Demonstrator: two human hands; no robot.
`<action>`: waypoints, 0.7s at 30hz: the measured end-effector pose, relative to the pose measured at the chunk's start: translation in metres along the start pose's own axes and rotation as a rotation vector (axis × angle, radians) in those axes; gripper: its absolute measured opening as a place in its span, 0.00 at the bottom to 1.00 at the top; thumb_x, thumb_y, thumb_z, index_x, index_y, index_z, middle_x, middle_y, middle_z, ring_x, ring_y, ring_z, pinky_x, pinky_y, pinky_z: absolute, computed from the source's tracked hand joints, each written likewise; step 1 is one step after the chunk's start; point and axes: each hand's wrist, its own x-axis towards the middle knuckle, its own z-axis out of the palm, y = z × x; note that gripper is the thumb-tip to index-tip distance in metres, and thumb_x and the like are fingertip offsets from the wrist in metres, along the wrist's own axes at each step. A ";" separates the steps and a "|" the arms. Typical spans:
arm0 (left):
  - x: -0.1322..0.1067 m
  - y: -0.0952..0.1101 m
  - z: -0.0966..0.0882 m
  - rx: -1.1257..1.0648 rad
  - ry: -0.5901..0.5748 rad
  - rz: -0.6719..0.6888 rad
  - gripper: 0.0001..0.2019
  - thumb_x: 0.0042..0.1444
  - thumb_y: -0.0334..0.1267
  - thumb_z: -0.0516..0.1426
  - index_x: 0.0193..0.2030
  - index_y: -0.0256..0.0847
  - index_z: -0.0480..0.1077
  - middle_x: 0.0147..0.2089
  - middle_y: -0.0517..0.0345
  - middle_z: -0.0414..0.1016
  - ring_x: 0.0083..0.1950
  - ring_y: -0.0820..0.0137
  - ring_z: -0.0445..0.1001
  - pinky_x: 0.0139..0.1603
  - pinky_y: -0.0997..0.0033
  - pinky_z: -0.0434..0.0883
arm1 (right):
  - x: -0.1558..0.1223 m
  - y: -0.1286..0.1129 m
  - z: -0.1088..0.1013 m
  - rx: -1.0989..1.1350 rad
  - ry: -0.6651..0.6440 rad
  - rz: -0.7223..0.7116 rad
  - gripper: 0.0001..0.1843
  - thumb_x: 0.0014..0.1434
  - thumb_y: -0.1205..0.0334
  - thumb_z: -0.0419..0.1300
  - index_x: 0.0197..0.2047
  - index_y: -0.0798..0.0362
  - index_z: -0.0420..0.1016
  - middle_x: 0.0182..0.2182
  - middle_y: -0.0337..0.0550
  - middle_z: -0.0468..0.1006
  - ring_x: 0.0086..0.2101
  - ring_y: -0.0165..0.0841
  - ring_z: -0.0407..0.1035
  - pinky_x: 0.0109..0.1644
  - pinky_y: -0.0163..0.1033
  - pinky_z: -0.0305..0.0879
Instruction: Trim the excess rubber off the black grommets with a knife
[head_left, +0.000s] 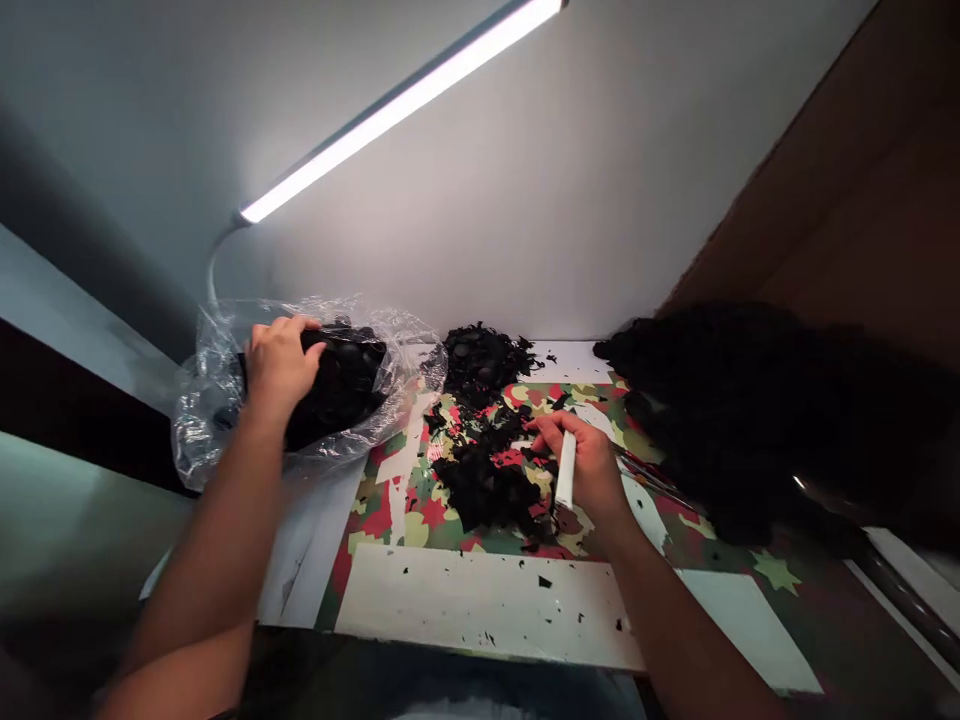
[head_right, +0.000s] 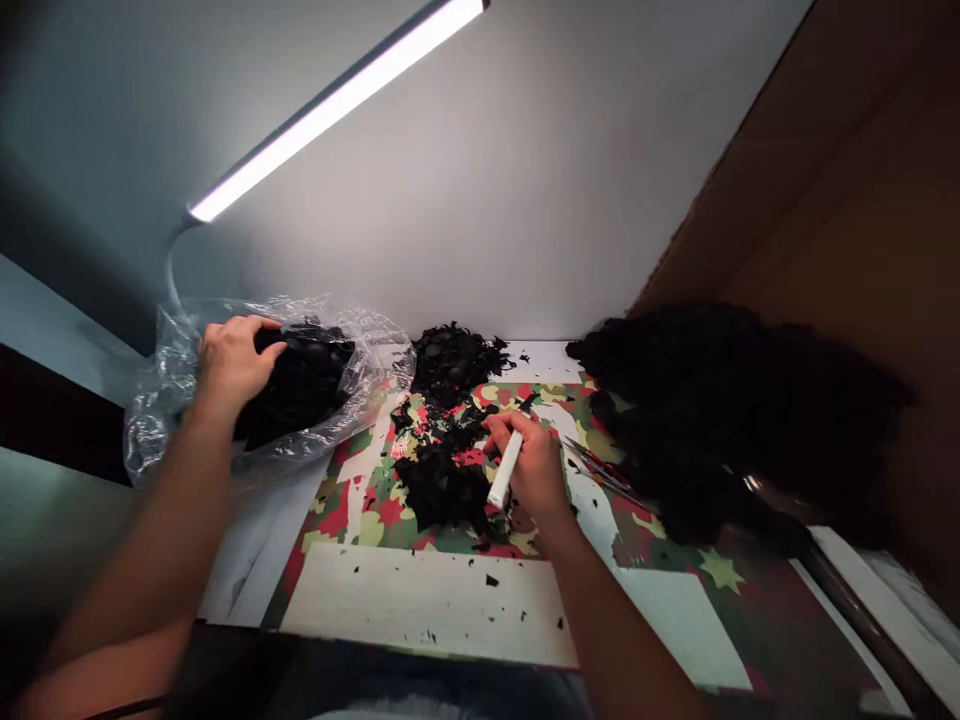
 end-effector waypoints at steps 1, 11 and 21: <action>0.006 -0.009 0.006 0.068 -0.071 0.020 0.15 0.68 0.41 0.53 0.53 0.34 0.73 0.54 0.44 0.74 0.58 0.50 0.62 0.58 0.48 0.58 | 0.001 0.001 -0.001 -0.009 0.007 -0.011 0.23 0.64 0.42 0.56 0.31 0.52 0.77 0.23 0.40 0.77 0.25 0.33 0.67 0.30 0.37 0.60; -0.001 0.007 0.027 0.164 0.042 0.147 0.26 0.70 0.52 0.44 0.60 0.38 0.72 0.67 0.38 0.60 0.66 0.46 0.52 0.60 0.44 0.51 | -0.002 0.016 0.005 -0.130 -0.369 -0.054 0.09 0.57 0.54 0.66 0.36 0.50 0.80 0.31 0.39 0.79 0.28 0.31 0.70 0.30 0.35 0.62; -0.097 0.130 0.069 -1.069 -0.845 0.304 0.15 0.63 0.48 0.56 0.45 0.43 0.80 0.40 0.53 0.80 0.42 0.62 0.76 0.46 0.65 0.71 | -0.007 0.005 0.007 -0.001 -0.240 -0.430 0.13 0.57 0.75 0.57 0.37 0.49 0.79 0.42 0.43 0.81 0.43 0.37 0.75 0.48 0.42 0.70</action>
